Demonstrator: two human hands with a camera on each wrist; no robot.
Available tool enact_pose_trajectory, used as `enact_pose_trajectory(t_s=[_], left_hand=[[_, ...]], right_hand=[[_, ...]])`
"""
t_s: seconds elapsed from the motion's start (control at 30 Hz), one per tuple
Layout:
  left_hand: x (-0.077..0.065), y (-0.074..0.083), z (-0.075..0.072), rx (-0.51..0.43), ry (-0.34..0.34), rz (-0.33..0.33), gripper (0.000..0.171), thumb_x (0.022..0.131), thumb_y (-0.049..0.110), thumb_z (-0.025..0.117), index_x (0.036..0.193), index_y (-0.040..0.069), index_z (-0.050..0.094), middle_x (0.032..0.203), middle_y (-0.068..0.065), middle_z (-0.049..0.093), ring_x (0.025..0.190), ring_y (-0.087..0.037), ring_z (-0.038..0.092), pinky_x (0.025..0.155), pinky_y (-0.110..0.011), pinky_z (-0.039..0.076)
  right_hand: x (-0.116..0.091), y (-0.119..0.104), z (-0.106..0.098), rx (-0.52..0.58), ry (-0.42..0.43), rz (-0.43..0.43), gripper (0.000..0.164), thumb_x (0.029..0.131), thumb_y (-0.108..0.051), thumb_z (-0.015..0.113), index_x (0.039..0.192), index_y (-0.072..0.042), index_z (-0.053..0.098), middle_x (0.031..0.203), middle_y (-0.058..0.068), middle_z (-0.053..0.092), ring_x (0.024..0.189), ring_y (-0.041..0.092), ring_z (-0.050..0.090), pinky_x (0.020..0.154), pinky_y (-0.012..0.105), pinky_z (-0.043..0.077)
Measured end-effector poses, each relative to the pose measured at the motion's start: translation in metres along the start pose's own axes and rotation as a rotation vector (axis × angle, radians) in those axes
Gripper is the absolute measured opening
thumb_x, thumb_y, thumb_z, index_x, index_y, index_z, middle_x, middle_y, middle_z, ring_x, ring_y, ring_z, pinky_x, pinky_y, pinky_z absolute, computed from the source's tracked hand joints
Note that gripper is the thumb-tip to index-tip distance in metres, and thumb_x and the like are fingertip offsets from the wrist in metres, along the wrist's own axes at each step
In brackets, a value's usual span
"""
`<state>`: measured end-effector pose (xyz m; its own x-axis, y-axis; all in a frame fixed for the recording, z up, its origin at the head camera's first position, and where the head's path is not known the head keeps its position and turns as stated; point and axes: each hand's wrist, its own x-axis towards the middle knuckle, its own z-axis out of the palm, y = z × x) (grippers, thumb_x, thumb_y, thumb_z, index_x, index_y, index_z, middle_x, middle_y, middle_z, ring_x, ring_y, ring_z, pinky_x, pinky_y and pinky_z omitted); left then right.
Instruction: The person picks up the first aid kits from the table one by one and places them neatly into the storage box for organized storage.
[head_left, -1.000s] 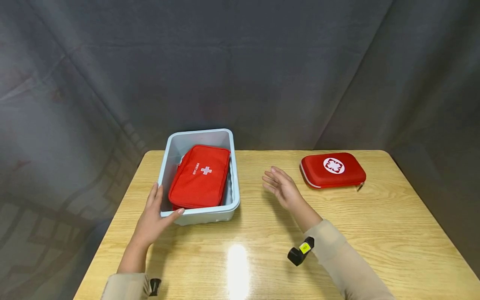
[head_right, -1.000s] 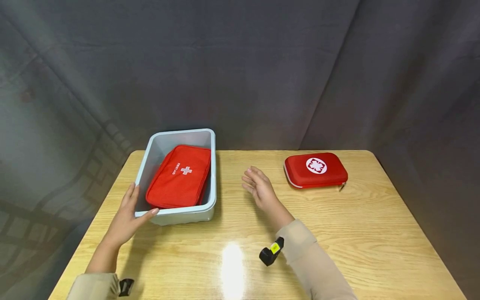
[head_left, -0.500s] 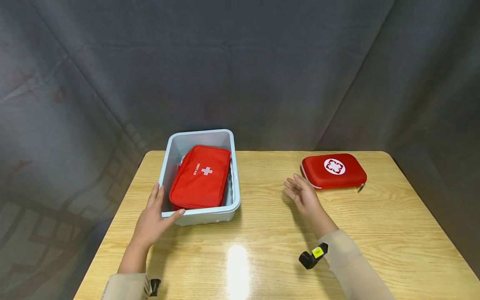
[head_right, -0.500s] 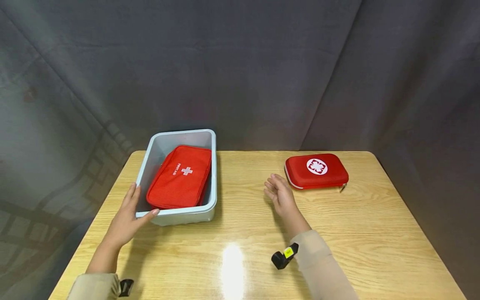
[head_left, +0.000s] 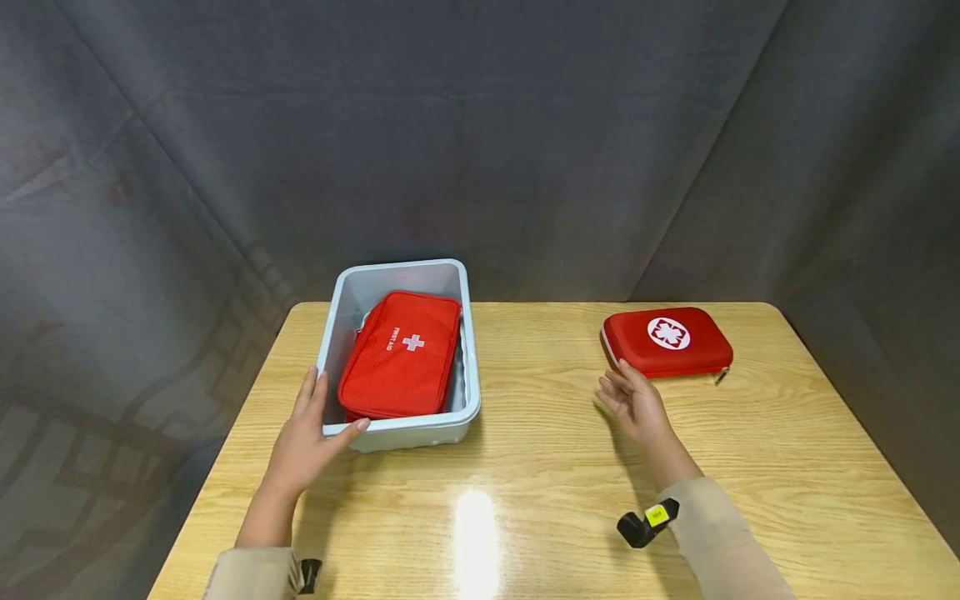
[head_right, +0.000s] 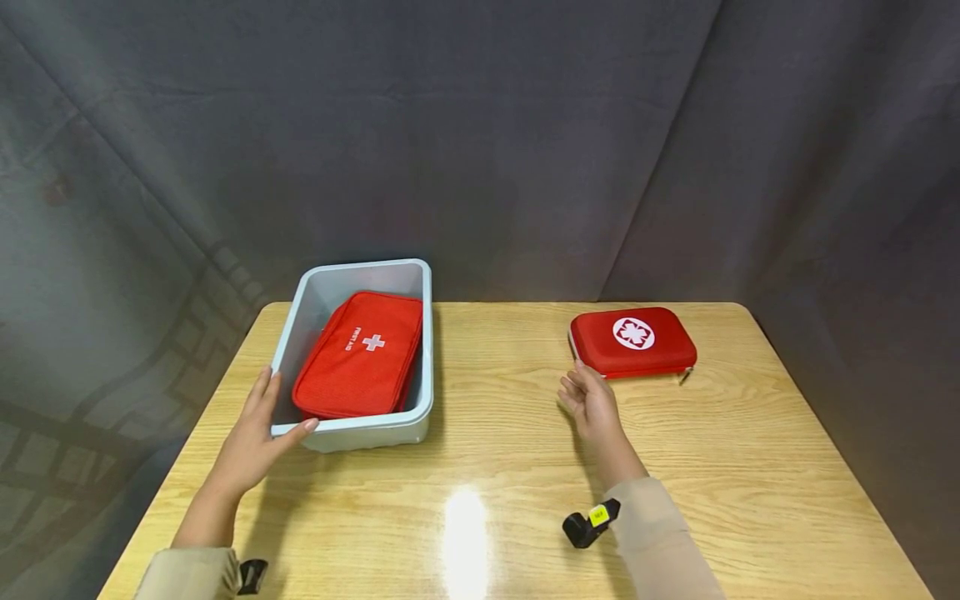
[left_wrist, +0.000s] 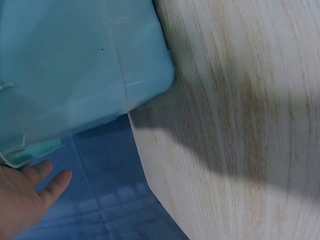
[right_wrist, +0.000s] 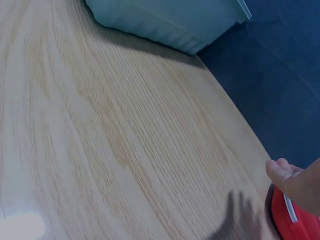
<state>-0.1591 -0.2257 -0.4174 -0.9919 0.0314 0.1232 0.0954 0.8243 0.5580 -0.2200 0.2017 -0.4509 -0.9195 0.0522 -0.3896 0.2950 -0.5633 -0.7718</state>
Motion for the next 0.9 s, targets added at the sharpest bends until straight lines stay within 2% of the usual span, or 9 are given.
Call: enact_pose_trajectory(t_s=[0.13,0.23,0.37,0.6,0.8,0.9], left_hand=[[0.0,0.0,0.0,-0.003,0.002,0.005,0.088,0.077,0.045,0.058,0.137,-0.001,0.013,0.142,-0.014,0.005,0.119,-0.041,0.025,0.084,-0.057,0.031],[-0.001,0.0,0.0,-0.004,0.002,0.003,0.088,0.077,0.045,0.058,0.136,-0.002,0.013,0.143,-0.014,0.005,0.119,-0.041,0.025,0.084,-0.057,0.031],[0.0,0.0,0.0,-0.003,0.002,0.002,0.089,0.076,0.046,0.058,0.136,-0.002,0.013,0.143,-0.014,0.005,0.119,-0.04,0.024,0.084,-0.057,0.031],[-0.001,0.001,0.001,-0.02,-0.008,0.003,0.089,0.076,0.046,0.059,0.136,-0.002,0.013,0.143,-0.014,0.005,0.12,-0.04,0.023,0.084,-0.057,0.032],[-0.001,0.002,0.0,-0.015,-0.007,0.002,0.089,0.076,0.046,0.058,0.136,-0.002,0.013,0.142,-0.015,0.005,0.12,-0.04,0.023,0.084,-0.057,0.032],[-0.001,0.001,0.0,-0.02,-0.008,0.004,0.089,0.076,0.045,0.058,0.137,-0.002,0.012,0.142,-0.015,0.005,0.121,-0.04,0.022,0.084,-0.058,0.031]], right_hand=[[-0.002,-0.003,-0.006,-0.014,0.011,0.003,0.053,0.088,-0.031,0.046,0.129,-0.006,0.024,0.13,0.016,0.022,0.115,0.022,0.031,0.097,0.035,0.024],[-0.002,-0.004,-0.011,-0.005,0.018,0.006,0.051,0.088,-0.031,0.046,0.128,-0.008,0.024,0.132,0.016,0.019,0.118,0.023,0.027,0.098,0.034,0.023],[-0.002,-0.008,-0.018,0.047,0.044,0.018,0.036,0.087,-0.03,0.049,0.115,-0.014,0.033,0.121,0.011,0.028,0.112,0.021,0.033,0.098,0.035,0.023],[-0.004,-0.013,-0.031,0.054,0.118,0.043,0.049,0.087,-0.03,0.049,0.127,-0.017,0.025,0.117,0.009,0.028,0.105,0.017,0.04,0.097,0.032,0.025],[-0.002,-0.019,-0.039,0.078,0.162,0.052,0.035,0.085,-0.029,0.052,0.113,-0.015,0.035,0.096,0.005,0.041,0.082,0.011,0.05,0.095,0.031,0.028],[-0.002,-0.023,-0.042,0.084,0.222,0.059,0.04,0.084,-0.028,0.053,0.116,-0.013,0.033,0.088,0.004,0.044,0.073,0.01,0.053,0.092,0.03,0.032]])
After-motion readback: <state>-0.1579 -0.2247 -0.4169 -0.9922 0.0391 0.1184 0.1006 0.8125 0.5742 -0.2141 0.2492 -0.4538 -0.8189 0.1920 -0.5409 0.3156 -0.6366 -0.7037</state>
